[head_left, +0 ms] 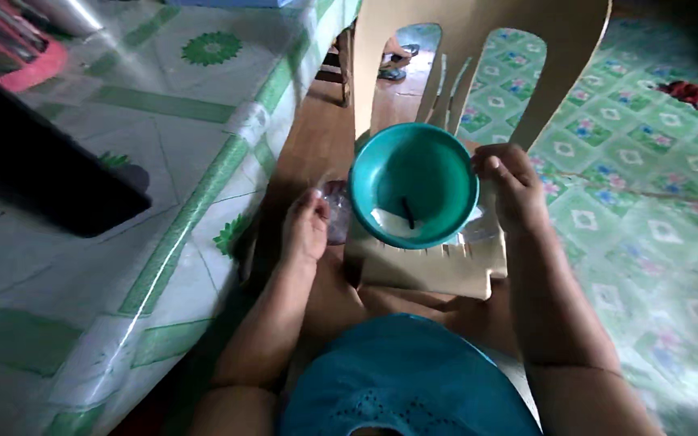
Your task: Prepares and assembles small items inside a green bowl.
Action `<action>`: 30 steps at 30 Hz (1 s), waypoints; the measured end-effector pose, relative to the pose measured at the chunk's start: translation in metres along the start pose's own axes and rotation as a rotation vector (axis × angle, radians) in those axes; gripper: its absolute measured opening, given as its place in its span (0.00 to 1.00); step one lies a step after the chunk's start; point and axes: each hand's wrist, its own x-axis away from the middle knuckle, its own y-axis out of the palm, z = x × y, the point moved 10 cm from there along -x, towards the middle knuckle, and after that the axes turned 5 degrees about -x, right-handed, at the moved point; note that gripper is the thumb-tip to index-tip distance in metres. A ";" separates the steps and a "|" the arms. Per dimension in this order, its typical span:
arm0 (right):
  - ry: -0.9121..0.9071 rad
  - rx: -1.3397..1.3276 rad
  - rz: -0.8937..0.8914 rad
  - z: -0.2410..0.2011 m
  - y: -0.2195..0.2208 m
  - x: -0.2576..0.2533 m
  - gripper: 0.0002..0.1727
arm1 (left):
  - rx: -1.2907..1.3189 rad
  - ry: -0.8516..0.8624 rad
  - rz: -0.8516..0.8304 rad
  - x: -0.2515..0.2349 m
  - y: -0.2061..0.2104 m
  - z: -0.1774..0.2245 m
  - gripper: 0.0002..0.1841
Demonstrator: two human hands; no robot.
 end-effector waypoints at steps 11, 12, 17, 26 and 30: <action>0.363 0.876 -0.329 0.127 -0.023 0.091 0.08 | -0.249 -0.285 0.389 -0.055 -0.091 -0.093 0.29; 0.328 0.862 -0.367 0.132 -0.014 0.097 0.08 | -0.291 -0.261 0.378 -0.055 -0.088 -0.090 0.27; 0.237 0.933 -0.434 0.147 0.004 0.098 0.15 | -0.368 -0.254 0.383 -0.051 -0.087 -0.086 0.26; 0.163 1.066 -0.537 0.159 0.017 0.096 0.07 | -0.272 -0.265 0.402 -0.051 -0.090 -0.087 0.22; 0.217 1.046 -0.524 0.154 0.015 0.093 0.06 | -0.295 -0.269 0.411 -0.051 -0.089 -0.087 0.20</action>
